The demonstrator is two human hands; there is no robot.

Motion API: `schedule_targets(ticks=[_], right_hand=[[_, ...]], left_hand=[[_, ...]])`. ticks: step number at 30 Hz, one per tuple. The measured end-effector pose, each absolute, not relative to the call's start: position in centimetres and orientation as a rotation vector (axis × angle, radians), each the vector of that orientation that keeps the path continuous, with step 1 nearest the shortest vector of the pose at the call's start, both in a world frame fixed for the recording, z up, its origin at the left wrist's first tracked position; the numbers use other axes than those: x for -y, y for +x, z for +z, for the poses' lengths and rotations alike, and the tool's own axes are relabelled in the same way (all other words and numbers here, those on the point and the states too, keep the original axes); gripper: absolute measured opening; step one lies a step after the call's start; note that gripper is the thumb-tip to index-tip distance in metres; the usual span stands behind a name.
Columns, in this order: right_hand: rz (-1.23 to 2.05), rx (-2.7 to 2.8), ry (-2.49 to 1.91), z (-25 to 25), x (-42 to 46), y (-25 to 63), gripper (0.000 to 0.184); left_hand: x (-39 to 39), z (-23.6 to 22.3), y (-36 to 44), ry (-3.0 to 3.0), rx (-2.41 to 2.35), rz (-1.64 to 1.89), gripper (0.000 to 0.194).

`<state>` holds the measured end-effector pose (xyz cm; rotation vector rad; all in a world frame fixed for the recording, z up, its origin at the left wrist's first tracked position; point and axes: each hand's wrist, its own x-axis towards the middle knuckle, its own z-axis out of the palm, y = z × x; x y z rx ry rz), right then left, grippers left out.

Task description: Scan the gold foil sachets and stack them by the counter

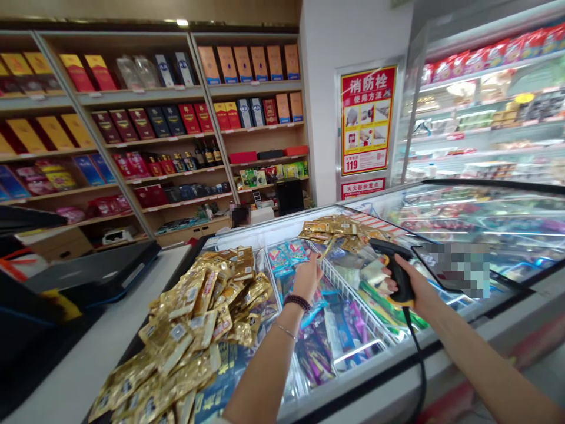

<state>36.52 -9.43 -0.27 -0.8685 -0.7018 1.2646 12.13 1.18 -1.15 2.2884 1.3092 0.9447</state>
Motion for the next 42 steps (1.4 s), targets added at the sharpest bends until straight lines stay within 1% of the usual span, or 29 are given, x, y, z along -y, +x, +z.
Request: schedule_targets(ticks=[3,4,7,11,14,16,20,22,25,30,32,36,42], right_hand=[[1.255,0.738,-0.896,0.0,9.3,35.5,0.035],[1.253,0.759,-0.906,0.1,9.2,35.0,0.036],[1.246,0.840,-0.934,0.5,8.8,32.8,0.041],[1.224,0.961,-0.946,1.2,9.1,29.3,0.047],[1.180,1.031,-0.960,1.4,9.9,27.4,0.048],[1.098,1.135,-1.022,1.4,10.7,26.8,0.046],[0.941,1.351,-1.163,1.5,12.1,26.4,0.043],[0.978,1.357,-1.177,1.6,12.6,26.4,0.043],[1.127,1.314,-1.162,1.7,13.1,26.1,0.044],[1.269,1.251,-1.123,1.6,13.7,25.6,0.045],[1.306,1.208,-1.114,1.5,13.7,25.7,0.044],[1.342,1.111,-1.076,1.2,13.4,26.5,0.042],[1.328,1.140,-1.061,0.9,13.2,26.9,0.042]], left_hand=[[-1.9,-1.7,10.6,1.855,-1.266,1.213,0.019],[-2.1,-1.8,10.3,1.700,-1.207,1.264,0.019],[-2.6,-2.2,9.8,1.355,-1.009,1.350,0.030],[-2.1,-2.5,8.9,1.150,-0.873,1.405,0.043],[-1.3,-2.5,7.9,1.018,-0.757,1.406,0.048],[-0.9,-2.4,7.3,1.001,-0.751,1.407,0.044],[-0.6,-2.0,6.8,1.011,-0.835,1.430,0.029],[-0.5,-1.8,6.8,1.006,-0.852,1.435,0.024],[-0.6,-1.6,6.9,0.981,-0.820,1.436,0.024],[-0.8,-1.6,7.0,0.899,-0.756,1.488,0.039],[-0.7,-1.5,7.1,0.876,-0.736,1.492,0.041],[-0.5,-1.4,7.0,0.845,-0.708,1.485,0.034],[-0.5,-1.3,7.0,0.894,-0.756,1.454,0.019]])
